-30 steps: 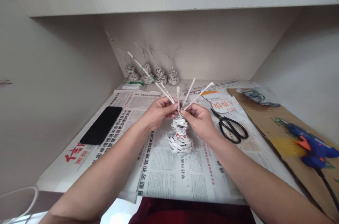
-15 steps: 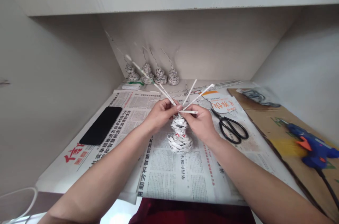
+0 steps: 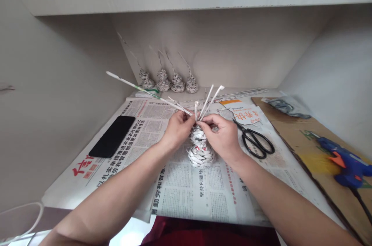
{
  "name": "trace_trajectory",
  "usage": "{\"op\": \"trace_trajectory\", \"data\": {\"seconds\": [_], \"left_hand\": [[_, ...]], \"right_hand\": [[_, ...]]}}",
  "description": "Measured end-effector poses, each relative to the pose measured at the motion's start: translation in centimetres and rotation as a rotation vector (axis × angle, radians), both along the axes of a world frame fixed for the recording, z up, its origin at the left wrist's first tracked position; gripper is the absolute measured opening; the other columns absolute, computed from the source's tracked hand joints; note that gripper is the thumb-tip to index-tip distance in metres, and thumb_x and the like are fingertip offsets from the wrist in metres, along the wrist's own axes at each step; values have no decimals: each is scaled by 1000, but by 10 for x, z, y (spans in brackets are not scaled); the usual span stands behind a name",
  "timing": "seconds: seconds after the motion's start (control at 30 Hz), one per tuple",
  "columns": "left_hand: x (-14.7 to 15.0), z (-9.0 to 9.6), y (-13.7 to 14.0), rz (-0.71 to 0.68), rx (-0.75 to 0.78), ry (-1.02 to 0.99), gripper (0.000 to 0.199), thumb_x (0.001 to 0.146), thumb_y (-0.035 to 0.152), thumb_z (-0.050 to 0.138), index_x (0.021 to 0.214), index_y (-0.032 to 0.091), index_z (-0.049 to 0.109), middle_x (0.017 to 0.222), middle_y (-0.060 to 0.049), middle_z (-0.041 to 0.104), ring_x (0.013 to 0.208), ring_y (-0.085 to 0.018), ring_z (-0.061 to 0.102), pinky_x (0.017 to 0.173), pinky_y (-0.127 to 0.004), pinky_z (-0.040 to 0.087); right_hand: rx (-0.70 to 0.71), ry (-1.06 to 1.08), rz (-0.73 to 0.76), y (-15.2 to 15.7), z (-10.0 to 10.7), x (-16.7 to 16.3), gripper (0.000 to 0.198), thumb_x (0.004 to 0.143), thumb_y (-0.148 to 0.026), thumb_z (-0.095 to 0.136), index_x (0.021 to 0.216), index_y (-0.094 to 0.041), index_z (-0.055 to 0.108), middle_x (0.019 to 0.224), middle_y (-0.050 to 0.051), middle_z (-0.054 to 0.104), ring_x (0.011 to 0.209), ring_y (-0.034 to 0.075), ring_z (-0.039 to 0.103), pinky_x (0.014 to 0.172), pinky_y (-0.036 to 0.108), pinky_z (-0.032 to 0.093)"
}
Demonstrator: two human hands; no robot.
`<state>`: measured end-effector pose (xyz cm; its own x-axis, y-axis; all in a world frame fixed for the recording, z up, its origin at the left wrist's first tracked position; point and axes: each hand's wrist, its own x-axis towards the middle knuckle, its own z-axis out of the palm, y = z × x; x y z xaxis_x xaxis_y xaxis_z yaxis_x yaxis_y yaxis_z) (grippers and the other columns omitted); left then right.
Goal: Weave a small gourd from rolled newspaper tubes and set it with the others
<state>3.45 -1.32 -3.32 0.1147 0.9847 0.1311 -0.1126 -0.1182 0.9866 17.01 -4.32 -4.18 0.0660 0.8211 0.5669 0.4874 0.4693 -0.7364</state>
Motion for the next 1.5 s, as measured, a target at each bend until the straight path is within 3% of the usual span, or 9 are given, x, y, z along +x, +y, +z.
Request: {"op": "trace_trajectory", "data": {"seconds": [0.3, 0.47, 0.6, 0.8, 1.13, 1.3, 1.5], "left_hand": [[-1, -1, 0, -27, 12, 39, 19, 79, 31, 67, 75, 13, 63, 70, -3, 63, 64, -12, 53, 62, -24, 41], [-3, 2, 0, -84, 0, 25, 22, 78, 32, 67, 69, 13, 63, 60, -1, 59, 56, -10, 48, 55, -23, 37], [-2, 5, -2, -114, -20, -47, 21, 79, 32, 67, 71, 13, 63, 61, -1, 60, 59, -12, 53, 59, -23, 42], [2, 0, -6, -23, 12, -70, 24, 79, 36, 68, 75, 14, 61, 65, 0, 62, 62, -12, 55, 61, -22, 43], [8, -2, -6, -50, -183, -312, 28, 70, 35, 76, 75, 13, 60, 61, 1, 62, 57, -12, 57, 59, -25, 46], [7, 1, -7, -76, -293, -394, 29, 61, 26, 83, 78, 14, 62, 61, 1, 65, 57, -13, 61, 64, -27, 50], [1, 7, -4, -148, -378, -313, 34, 59, 13, 81, 89, 15, 67, 63, -1, 67, 55, -13, 61, 56, -25, 47]], "right_hand": [[125, -171, -71, 0, 3, 2, 6, 79, -21, 65, 73, -22, 63, 72, 0, 66, 64, 15, 61, 66, 28, 48], [129, -175, -123, 1, 1, 2, 11, 79, -23, 65, 70, -23, 58, 70, 1, 66, 65, 16, 61, 65, 28, 47], [209, -245, -182, 0, -1, 2, 10, 83, -26, 60, 74, -23, 57, 71, 2, 66, 65, 17, 60, 64, 29, 46], [234, -303, -238, -1, -3, -1, 11, 85, -26, 58, 76, -24, 54, 67, 1, 65, 62, 17, 60, 65, 29, 45], [249, -359, -193, -2, -6, 0, 6, 87, -23, 56, 81, -23, 55, 77, 3, 67, 70, 17, 62, 69, 29, 46], [197, -308, -232, 0, -4, 1, 10, 84, -25, 58, 75, -23, 53, 68, 1, 64, 63, 17, 61, 64, 29, 45], [141, -154, -256, 2, -1, 3, 14, 80, -28, 62, 71, -24, 52, 65, 1, 64, 57, 16, 59, 60, 29, 46]]}}
